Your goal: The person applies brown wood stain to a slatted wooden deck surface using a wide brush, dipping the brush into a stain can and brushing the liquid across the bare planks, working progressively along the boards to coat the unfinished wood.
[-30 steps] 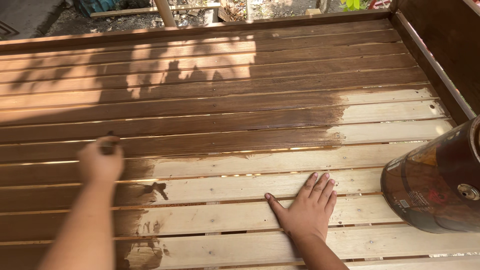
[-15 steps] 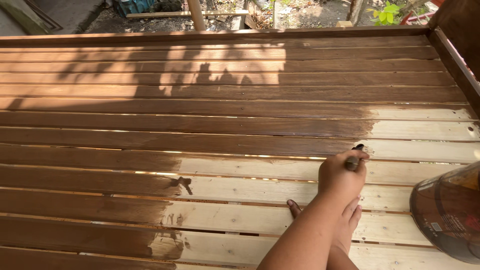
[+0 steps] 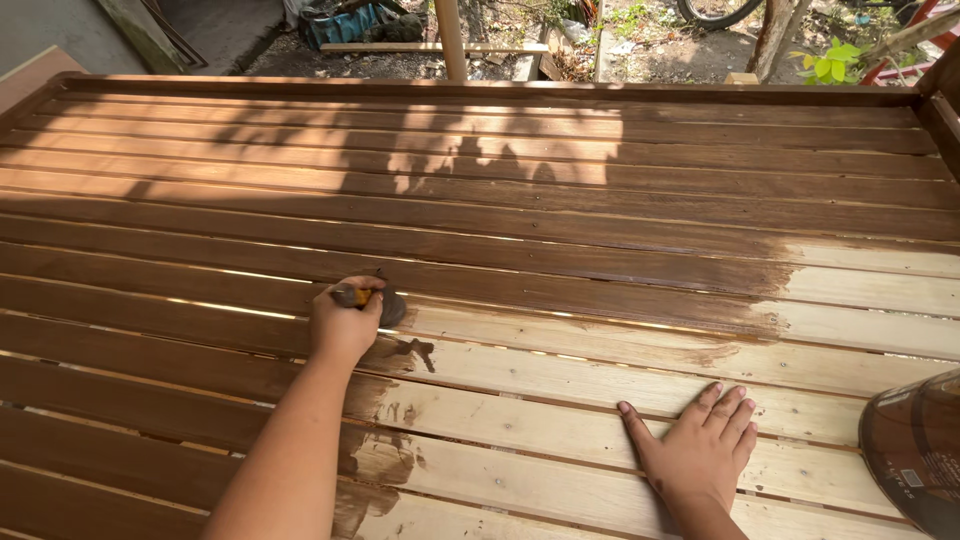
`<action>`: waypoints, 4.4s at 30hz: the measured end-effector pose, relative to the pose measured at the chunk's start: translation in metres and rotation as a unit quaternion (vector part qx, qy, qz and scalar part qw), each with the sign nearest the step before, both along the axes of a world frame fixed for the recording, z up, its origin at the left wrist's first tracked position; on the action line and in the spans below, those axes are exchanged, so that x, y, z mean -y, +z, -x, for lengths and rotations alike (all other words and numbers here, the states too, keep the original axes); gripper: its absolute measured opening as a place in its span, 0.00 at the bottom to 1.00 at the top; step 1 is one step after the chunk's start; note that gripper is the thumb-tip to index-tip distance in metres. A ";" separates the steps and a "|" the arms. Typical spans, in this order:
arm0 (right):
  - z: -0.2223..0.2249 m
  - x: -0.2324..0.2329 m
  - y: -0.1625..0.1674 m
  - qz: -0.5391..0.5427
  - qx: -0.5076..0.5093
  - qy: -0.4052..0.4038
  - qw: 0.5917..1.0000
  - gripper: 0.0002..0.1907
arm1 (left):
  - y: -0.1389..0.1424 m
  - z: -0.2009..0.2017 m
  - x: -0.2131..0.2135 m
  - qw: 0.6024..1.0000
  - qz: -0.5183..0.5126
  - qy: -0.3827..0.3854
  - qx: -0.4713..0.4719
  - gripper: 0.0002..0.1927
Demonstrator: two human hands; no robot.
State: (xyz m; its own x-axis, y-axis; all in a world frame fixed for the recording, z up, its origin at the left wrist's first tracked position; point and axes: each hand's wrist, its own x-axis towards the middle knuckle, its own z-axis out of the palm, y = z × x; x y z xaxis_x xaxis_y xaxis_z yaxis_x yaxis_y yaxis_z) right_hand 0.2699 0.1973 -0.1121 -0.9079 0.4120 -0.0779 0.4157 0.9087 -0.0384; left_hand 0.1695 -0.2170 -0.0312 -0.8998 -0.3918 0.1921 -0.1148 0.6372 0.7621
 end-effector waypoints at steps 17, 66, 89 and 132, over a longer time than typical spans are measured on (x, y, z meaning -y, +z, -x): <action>-0.098 -0.126 -0.057 0.378 -0.388 -0.043 0.839 0.45 | 0.007 -0.082 -0.433 0.922 -0.283 -0.260 0.035 0.06; -0.150 -0.277 0.071 0.415 -0.428 -0.167 0.785 0.72 | 0.128 -0.068 -0.675 0.632 0.138 -0.731 0.220 0.17; -0.142 -0.275 0.085 0.392 -0.482 -0.148 0.770 0.77 | 0.161 -0.101 -0.622 0.781 0.160 -0.602 -0.041 0.13; -0.127 -0.283 0.087 0.373 -0.519 -0.107 0.762 0.76 | 0.116 -0.136 -0.662 0.817 -0.052 -0.568 0.084 0.09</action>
State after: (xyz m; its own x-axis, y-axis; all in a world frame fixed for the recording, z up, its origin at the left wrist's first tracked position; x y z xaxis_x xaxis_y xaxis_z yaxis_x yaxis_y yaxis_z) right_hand 0.3969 0.4802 -0.0252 -0.5582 0.7518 0.3510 -0.0551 0.3885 -0.9198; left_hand 0.3054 0.4454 0.0852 -0.7053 0.7074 0.0465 0.3960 0.3387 0.8535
